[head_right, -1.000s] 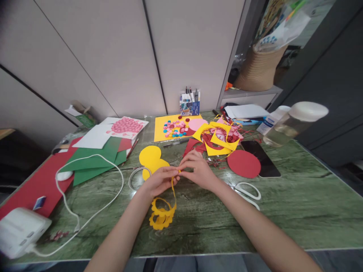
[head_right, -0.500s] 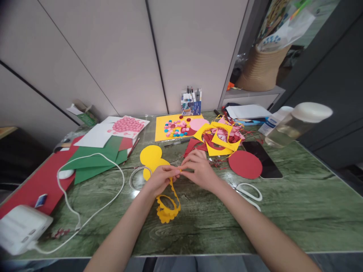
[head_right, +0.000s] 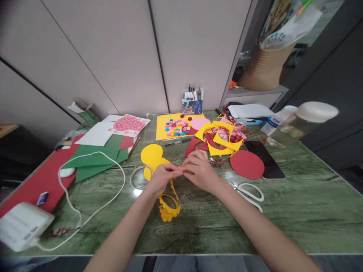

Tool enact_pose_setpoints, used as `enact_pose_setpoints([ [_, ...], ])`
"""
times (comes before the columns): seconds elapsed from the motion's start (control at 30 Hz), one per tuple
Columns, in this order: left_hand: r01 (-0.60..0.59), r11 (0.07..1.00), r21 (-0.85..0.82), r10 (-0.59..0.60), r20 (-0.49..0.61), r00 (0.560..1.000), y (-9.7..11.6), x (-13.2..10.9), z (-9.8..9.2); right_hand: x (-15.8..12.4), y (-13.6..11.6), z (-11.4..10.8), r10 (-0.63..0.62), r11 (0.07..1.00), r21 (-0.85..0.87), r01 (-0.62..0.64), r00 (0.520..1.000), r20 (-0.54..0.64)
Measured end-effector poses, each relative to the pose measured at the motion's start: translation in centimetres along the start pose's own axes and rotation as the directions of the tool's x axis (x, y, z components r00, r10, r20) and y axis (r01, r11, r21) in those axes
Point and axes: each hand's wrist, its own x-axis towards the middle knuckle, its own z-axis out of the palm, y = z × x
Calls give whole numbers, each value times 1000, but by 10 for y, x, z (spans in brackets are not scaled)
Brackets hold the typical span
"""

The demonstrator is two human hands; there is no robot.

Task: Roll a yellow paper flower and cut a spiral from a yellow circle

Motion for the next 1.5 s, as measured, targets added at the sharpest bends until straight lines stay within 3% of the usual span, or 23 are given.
enact_pose_setpoints([
  [0.33,43,998,-36,-40,82,996,3,0,-5,3,-1,-1,126,983,136,-123,992,-13],
  [0.77,81,996,-30,-75,174,982,3,-1,-9,4,-2,-1,56,997,57,-57,998,16],
  [1.03,94,995,-13,-90,183,979,3,-1,-9,3,-2,0,75,996,49,-79,993,87],
  [1.3,136,991,0,-133,179,975,11,-3,-8,3,0,-1,31,999,42,-34,998,59],
  [1.5,54,995,82,-62,106,992,7,-1,-6,4,3,-1,22,1000,5,-23,998,65],
])
